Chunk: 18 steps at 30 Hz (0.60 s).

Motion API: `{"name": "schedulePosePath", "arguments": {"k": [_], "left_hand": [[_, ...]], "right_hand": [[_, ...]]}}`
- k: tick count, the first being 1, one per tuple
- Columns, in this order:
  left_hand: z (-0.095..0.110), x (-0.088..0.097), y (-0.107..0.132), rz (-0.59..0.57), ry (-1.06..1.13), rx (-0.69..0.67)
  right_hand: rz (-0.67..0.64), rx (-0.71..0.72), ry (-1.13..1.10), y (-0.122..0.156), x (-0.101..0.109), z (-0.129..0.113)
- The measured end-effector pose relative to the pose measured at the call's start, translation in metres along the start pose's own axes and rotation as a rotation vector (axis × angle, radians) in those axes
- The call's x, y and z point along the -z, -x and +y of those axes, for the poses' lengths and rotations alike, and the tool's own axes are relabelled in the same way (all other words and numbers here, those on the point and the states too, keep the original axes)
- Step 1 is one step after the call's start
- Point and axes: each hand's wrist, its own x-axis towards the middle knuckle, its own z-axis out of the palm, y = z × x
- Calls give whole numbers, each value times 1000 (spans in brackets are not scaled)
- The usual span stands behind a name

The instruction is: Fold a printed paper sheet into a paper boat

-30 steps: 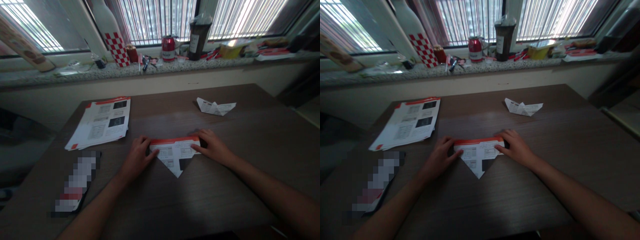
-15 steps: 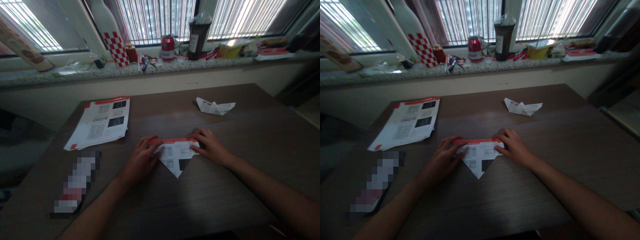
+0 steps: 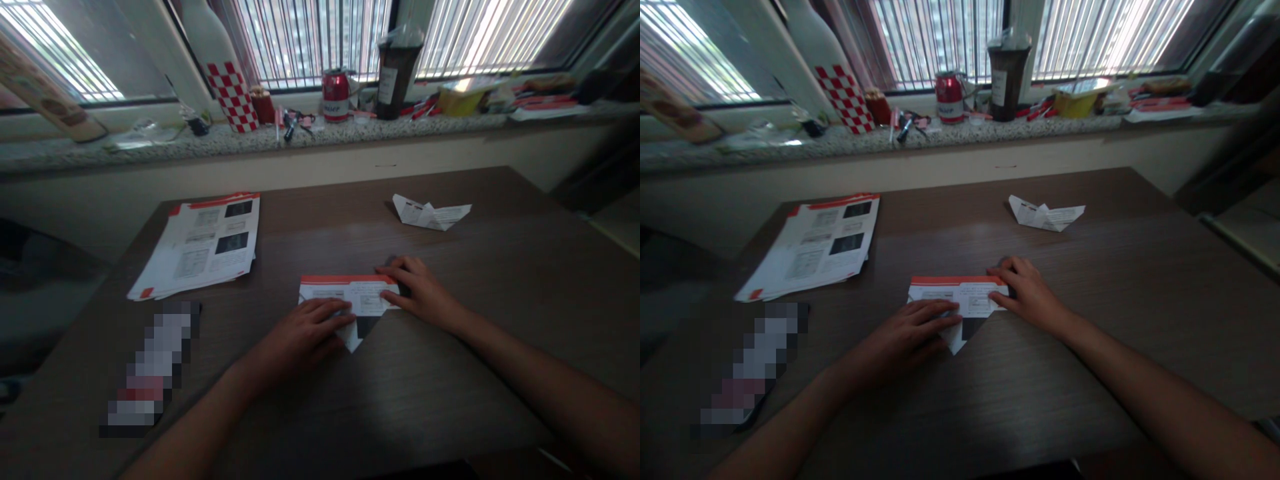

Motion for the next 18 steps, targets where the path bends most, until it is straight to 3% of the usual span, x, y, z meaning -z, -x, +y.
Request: {"name": "schedulePosePath", "arguments": {"k": [10,18], "left_hand": [[-1,-1,-1,-8,-36,-7],[-5,-2,-1,29,-81,34]], "right_hand": [[10,73,-43,-3,2,-3],[-162,183,-205,-3,6,-13]]}}
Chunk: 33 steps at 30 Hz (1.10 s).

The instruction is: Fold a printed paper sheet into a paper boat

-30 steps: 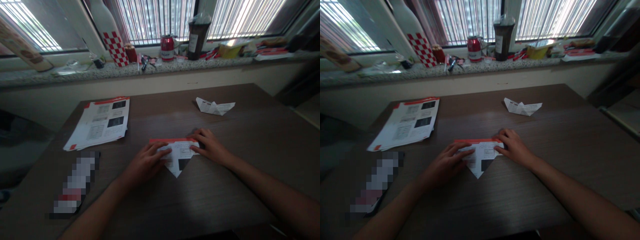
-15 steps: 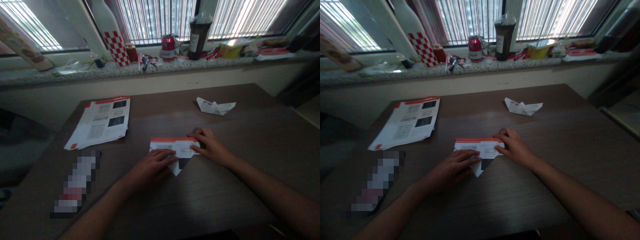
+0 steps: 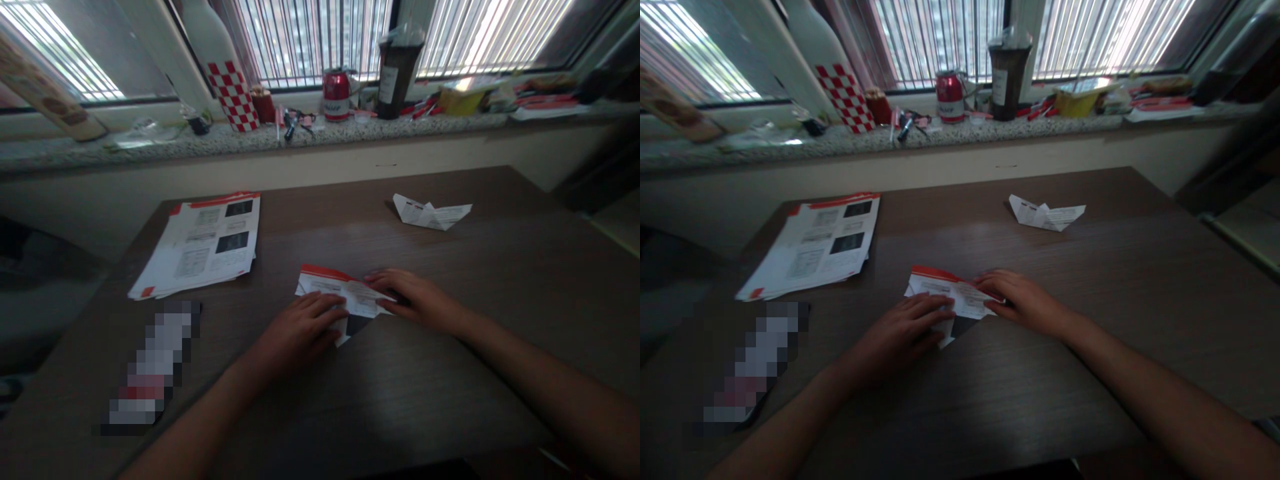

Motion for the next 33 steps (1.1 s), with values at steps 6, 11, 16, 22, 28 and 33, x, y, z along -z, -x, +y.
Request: {"name": "schedulePosePath", "arguments": {"k": [6,11,16,22,28,33], "left_hand": [[-3,-3,-1,82,-49,27],[-3,-5,-1,160,-158,134],[-3,-4,-1,102,-150,178],[-4,-5,-3,88,-143,196],[-6,-6,-3,45,-184,128],[-2,-5,-4,10,-170,77]], "right_hand": [[-48,101,73,2,0,-7],[-76,134,111,0,-1,-12],[-91,126,62,1,-5,-18],[-107,111,-26,3,-4,-22],[-65,54,-136,2,-5,-14],[-41,17,-80,2,-8,-13]]}}
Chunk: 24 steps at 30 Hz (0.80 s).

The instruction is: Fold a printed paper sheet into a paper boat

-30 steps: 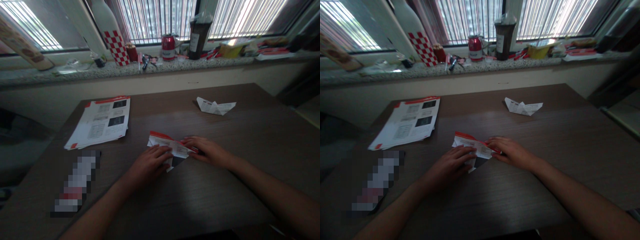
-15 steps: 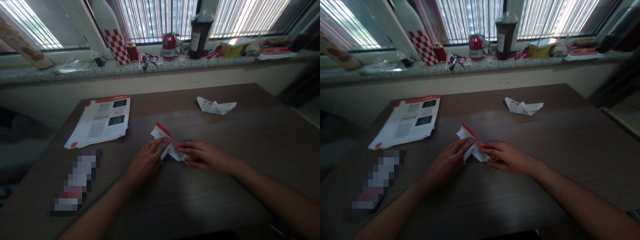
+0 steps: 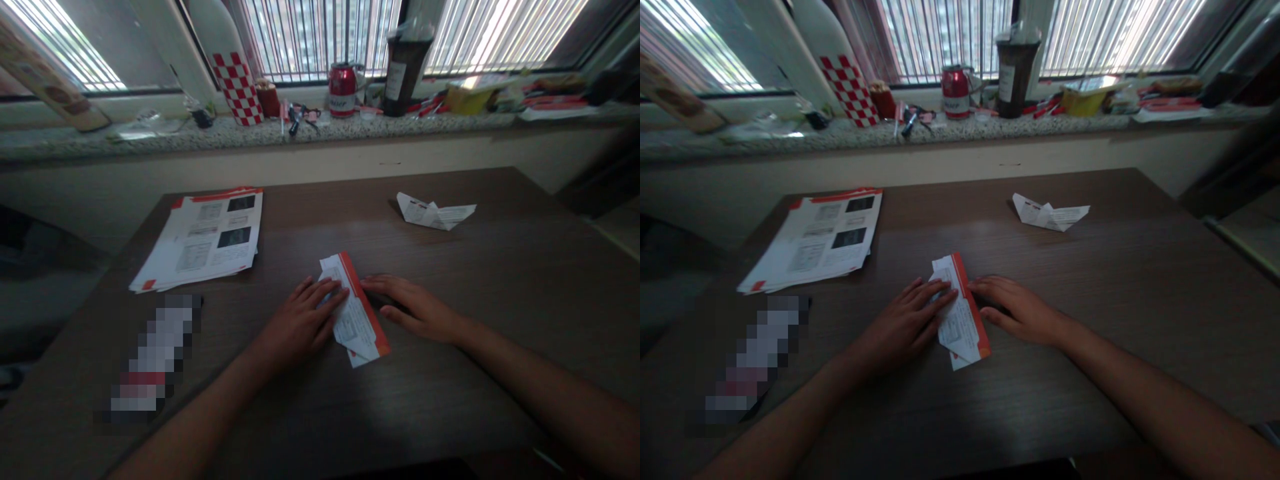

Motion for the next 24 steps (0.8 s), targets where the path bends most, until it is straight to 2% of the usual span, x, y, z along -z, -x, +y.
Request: {"name": "schedulePosePath", "arguments": {"k": [4,9,12,24], "left_hand": [[0,-2,0,14,39,-20],[-1,-3,0,15,75,-33],[0,-2,-1,14,71,-25],[3,0,-1,13,75,-20]], "right_hand": [[-12,2,44,-1,0,-3],[57,-28,148,-2,3,-3],[56,-7,207,-2,4,0],[6,95,170,-2,4,-1]]}}
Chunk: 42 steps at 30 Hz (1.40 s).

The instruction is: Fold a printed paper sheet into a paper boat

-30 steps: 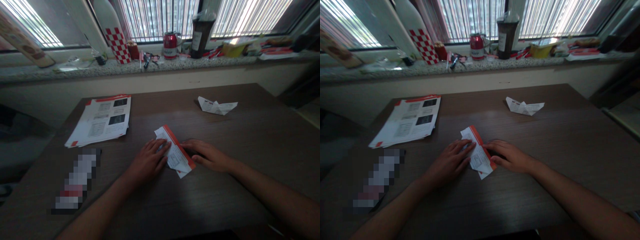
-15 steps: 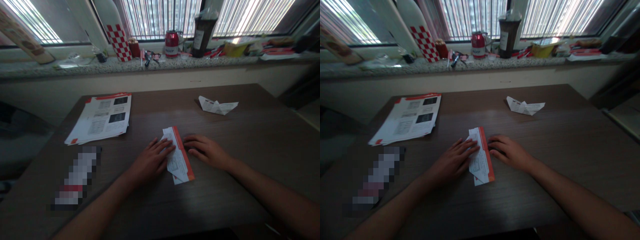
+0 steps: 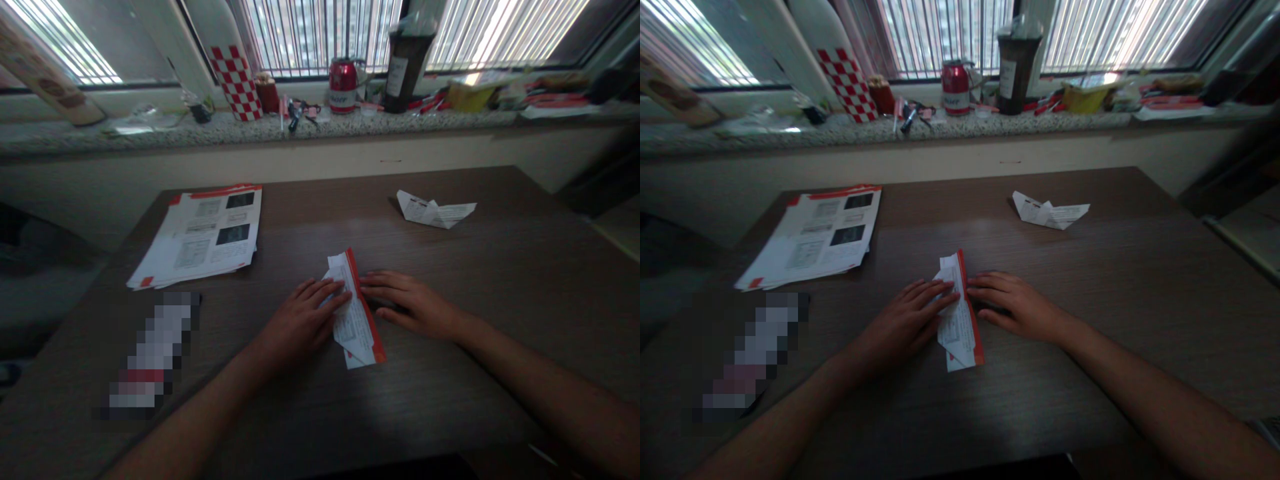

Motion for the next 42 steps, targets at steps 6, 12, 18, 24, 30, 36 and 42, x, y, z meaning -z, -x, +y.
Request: {"name": "schedulePosePath", "arguments": {"k": [6,12,18,24,30,36,42], "left_hand": [[2,0,-1,19,54,-17],[3,-4,0,59,20,16],[1,-3,1,49,30,11],[1,-1,1,67,53,1],[2,-1,1,65,36,2],[3,1,0,69,74,-1],[2,1,0,76,162,81]], "right_hand": [[-76,60,19,-2,-1,-3],[-60,42,86,-4,-4,-9],[66,-104,124,-4,-2,-11],[34,-24,38,-4,-1,-6],[-35,11,24,-3,-1,-7],[-109,37,68,-3,-4,-7],[-138,41,129,-5,-8,-8]]}}
